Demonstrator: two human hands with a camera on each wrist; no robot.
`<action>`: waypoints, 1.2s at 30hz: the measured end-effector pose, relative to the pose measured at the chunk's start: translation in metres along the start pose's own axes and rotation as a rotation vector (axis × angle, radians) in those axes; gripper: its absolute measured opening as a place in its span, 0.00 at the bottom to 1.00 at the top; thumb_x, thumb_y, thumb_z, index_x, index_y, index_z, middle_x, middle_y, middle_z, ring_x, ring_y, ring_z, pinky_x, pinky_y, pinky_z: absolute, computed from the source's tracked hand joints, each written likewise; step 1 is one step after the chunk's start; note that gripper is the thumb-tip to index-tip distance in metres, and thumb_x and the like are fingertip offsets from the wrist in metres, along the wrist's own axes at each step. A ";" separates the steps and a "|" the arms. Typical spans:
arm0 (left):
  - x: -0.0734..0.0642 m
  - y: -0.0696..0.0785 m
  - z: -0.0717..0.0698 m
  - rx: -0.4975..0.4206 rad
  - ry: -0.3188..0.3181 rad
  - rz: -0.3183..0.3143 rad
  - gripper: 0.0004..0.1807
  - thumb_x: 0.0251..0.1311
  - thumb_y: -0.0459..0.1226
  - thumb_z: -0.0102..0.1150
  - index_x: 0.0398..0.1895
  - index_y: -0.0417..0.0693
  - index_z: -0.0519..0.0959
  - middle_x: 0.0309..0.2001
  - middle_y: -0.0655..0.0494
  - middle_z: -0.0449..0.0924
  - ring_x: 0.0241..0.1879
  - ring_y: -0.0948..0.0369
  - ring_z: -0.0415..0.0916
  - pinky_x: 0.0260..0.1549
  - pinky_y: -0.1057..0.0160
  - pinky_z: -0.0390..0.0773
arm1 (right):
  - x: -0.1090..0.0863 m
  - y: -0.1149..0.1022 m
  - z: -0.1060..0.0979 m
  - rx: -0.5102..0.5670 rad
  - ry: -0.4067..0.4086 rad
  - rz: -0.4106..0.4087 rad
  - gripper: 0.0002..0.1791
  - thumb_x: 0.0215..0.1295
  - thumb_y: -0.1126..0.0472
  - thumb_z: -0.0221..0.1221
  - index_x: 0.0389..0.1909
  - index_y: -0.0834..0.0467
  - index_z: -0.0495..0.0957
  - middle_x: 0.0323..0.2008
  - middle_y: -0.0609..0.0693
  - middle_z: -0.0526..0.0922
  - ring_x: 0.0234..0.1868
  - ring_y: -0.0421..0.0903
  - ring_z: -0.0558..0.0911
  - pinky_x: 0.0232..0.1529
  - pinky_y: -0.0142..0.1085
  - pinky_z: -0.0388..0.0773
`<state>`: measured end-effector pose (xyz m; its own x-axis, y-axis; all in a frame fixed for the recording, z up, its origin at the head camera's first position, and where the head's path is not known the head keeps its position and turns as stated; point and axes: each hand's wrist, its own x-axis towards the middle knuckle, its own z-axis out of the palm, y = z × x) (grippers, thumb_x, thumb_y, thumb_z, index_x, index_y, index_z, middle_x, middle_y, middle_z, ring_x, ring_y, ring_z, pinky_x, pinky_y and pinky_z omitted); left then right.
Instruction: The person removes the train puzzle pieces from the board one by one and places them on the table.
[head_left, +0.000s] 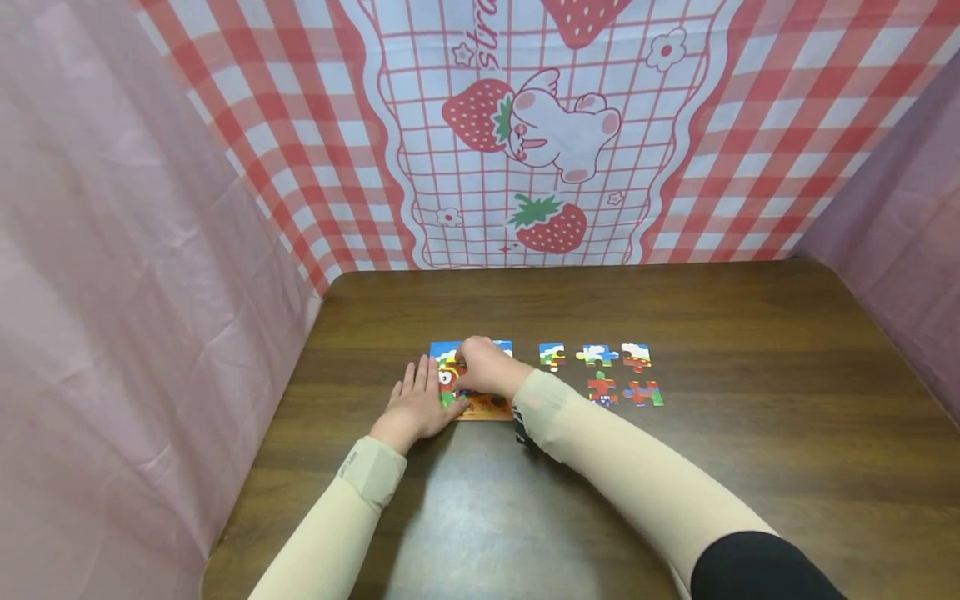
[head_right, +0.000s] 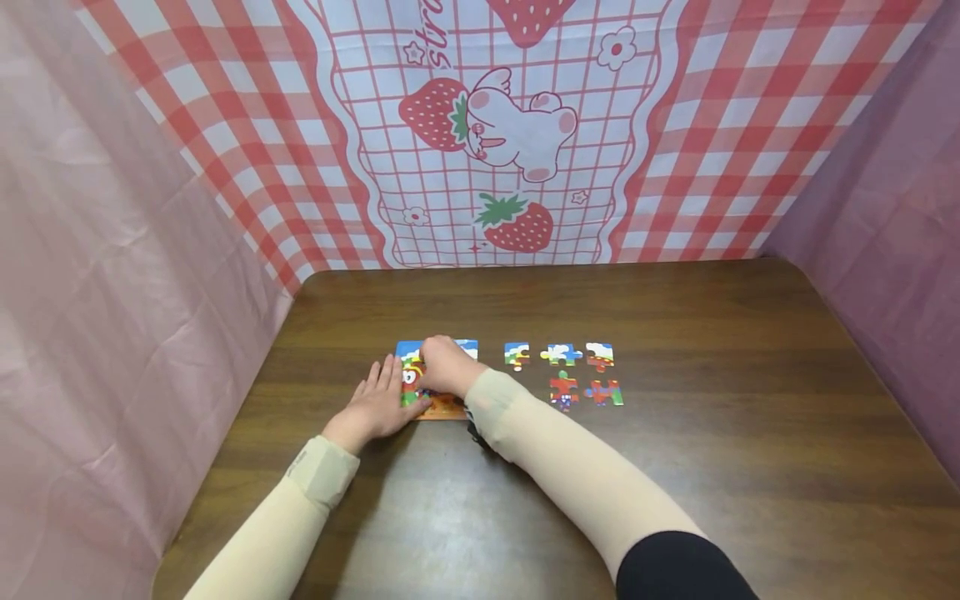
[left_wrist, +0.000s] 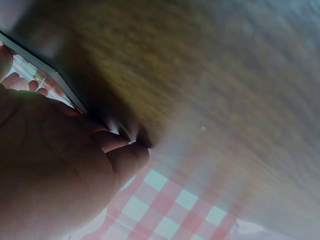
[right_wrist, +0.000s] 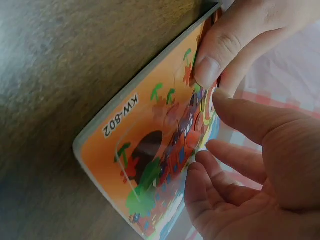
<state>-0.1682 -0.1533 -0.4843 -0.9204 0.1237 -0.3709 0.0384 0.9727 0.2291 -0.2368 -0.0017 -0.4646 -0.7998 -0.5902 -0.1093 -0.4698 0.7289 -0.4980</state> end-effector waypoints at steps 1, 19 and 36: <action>0.000 0.000 0.000 -0.002 -0.001 -0.002 0.57 0.70 0.68 0.41 0.81 0.36 0.36 0.81 0.41 0.31 0.78 0.43 0.29 0.73 0.43 0.41 | 0.001 -0.001 0.001 -0.006 -0.003 -0.003 0.18 0.58 0.58 0.75 0.44 0.66 0.86 0.42 0.55 0.84 0.47 0.51 0.80 0.53 0.43 0.76; 0.019 -0.012 0.014 -0.011 -0.029 -0.020 0.59 0.67 0.71 0.40 0.81 0.42 0.29 0.81 0.46 0.25 0.78 0.45 0.25 0.73 0.43 0.39 | 0.010 -0.006 0.006 0.015 -0.009 0.024 0.17 0.55 0.62 0.74 0.17 0.58 0.75 0.16 0.44 0.67 0.23 0.43 0.67 0.27 0.34 0.65; 0.018 -0.011 0.013 -0.007 -0.035 -0.030 0.59 0.67 0.72 0.39 0.80 0.42 0.27 0.81 0.47 0.24 0.78 0.46 0.24 0.73 0.45 0.38 | 0.008 -0.008 0.003 -0.023 0.006 -0.004 0.18 0.56 0.59 0.74 0.19 0.60 0.74 0.16 0.44 0.64 0.25 0.44 0.66 0.33 0.36 0.65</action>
<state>-0.1803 -0.1588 -0.5051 -0.9067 0.1013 -0.4093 0.0081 0.9748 0.2231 -0.2385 -0.0132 -0.4640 -0.8000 -0.5913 -0.1020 -0.4816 0.7341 -0.4787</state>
